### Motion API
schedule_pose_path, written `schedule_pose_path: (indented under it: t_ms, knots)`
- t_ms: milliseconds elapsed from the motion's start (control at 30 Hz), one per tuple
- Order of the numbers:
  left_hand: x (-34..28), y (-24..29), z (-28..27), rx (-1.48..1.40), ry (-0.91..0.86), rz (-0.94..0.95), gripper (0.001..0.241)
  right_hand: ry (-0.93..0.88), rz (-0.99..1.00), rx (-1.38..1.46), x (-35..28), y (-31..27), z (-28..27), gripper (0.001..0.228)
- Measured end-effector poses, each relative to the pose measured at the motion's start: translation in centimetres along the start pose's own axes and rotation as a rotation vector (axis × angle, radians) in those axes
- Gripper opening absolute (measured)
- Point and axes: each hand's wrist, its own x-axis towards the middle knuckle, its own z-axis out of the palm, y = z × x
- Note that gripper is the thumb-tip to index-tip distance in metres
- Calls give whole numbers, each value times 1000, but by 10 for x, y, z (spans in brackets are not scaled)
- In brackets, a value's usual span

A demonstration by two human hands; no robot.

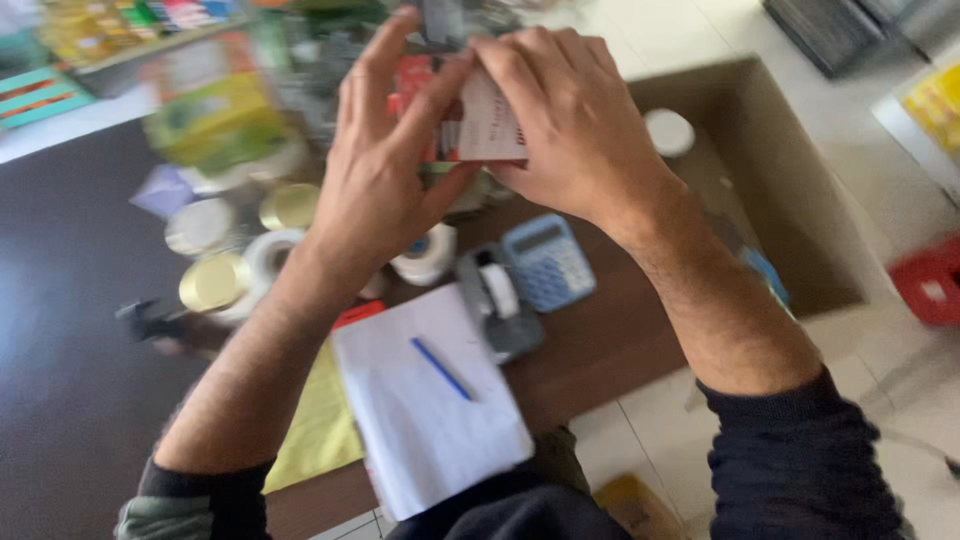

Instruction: The person places a plastic jar, a snack box, another snack box, a red box, a green box, another red box, a glass jar, a plastic bottle, a metal can, and a purple box into a large cardboard box by hand.

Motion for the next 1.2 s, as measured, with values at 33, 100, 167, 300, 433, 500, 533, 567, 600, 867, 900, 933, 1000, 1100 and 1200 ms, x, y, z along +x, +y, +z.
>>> schedule_pose_path:
  t_ms: [33, 100, 167, 300, 433, 500, 533, 567, 600, 867, 900, 933, 1000, 1100, 1200]
  knots:
    - [10, 13, 15, -24, -1, -8, 75, 8, 3, -3, -15, 16, -4, 84]
    - [24, 36, 58, -59, -15, -10, 79, -15, 56, 10, -51, 49, -14, 86]
    - [40, 53, 102, -78, -22, -27, 83, -32, 91, 32, -83, 85, -22, 88]
    - [68, 77, 201, -170, -9, -89, 118, -51, 187, 81, -151, 165, -17, 95]
    - [86, 110, 297, -275, -91, -175, 121, -129, 347, 116, -223, 242, 4, 100]
    - [79, 119, 343, -297, -174, -208, 120, -153, 435, 130, -257, 271, 20, 99]
    - [75, 124, 364, -320, -248, -237, 118, -178, 516, 135, -273, 285, 28, 97]
    - [71, 131, 379, -318, -253, -247, 118, -184, 515, 146, -285, 294, 34, 97]
    - [66, 138, 393, -329, -347, -307, 111, -202, 648, 179, -297, 301, 40, 93]
    - [-2, 160, 490, -141, -708, -315, 107, -441, 1182, 307, -400, 368, 153, 98]
    - [-8, 161, 496, -94, -761, -304, 106, -455, 1188, 285, -410, 371, 167, 100]
    - [-15, 162, 501, -48, -814, -291, 106, -469, 1194, 263, -420, 372, 181, 102]
    - [-19, 163, 503, -2, -834, -273, 101, -512, 1244, 250, -439, 383, 218, 104]
    - [-24, 165, 506, 62, -870, -249, 95, -569, 1302, 223, -474, 404, 280, 106]
    - [-26, 167, 510, 65, -869, -257, 95, -577, 1320, 192, -513, 429, 352, 104]
